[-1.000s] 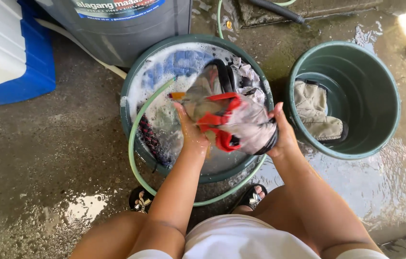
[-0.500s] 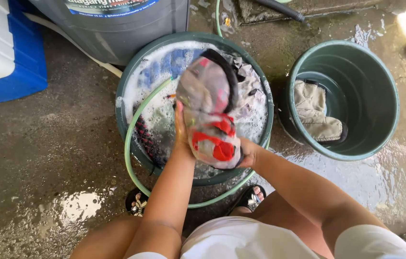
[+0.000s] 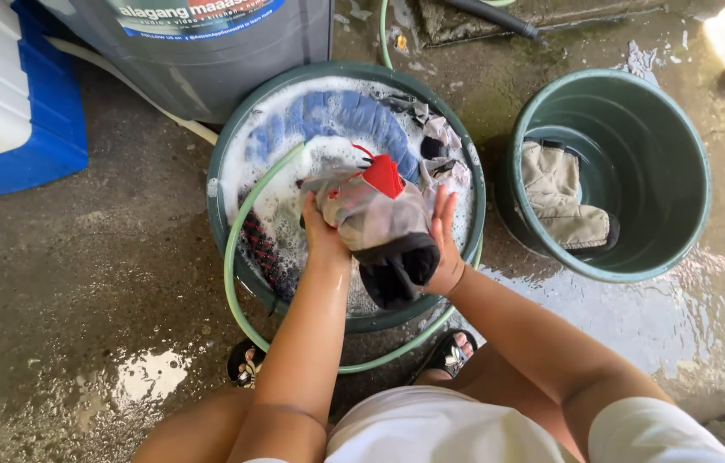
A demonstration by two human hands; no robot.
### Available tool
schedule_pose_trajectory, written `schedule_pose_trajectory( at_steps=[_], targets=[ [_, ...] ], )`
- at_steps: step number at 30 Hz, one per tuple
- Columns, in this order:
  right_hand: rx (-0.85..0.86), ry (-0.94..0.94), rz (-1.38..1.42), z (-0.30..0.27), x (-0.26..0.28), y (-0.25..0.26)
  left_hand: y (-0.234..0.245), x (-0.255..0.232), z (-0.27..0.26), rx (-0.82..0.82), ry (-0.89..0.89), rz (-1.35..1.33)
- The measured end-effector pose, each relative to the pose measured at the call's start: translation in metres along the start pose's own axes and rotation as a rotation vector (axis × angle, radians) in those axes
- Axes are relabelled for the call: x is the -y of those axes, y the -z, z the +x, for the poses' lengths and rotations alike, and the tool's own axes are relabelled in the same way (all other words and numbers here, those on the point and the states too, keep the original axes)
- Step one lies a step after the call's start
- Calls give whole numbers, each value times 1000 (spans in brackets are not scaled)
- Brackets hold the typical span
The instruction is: Hand-washing laundry in a basin and then using a portable spinner machine.
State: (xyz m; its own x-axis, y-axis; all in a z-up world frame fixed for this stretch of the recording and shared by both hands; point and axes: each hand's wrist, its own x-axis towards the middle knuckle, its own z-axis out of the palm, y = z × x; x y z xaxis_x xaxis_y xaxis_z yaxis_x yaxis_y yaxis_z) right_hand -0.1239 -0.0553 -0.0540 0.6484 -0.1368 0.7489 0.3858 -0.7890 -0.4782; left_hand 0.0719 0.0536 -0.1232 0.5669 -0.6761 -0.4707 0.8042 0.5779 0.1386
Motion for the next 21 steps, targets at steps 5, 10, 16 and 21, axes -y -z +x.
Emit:
schedule_pose_trajectory(
  at_steps=[5,10,16,21],
  targets=[
    [-5,274,-89,98,60,40,-24,1,-27,1,25,54],
    [-220,-448,366,110,65,46,-49,3,-50,212,128,-188],
    [-641,-1313,1229,95,-24,45,-27,9,-39,293,-32,59],
    [-220,-1923,1218,83,-75,44,-81,13,-71,473,-207,481]
  ],
)
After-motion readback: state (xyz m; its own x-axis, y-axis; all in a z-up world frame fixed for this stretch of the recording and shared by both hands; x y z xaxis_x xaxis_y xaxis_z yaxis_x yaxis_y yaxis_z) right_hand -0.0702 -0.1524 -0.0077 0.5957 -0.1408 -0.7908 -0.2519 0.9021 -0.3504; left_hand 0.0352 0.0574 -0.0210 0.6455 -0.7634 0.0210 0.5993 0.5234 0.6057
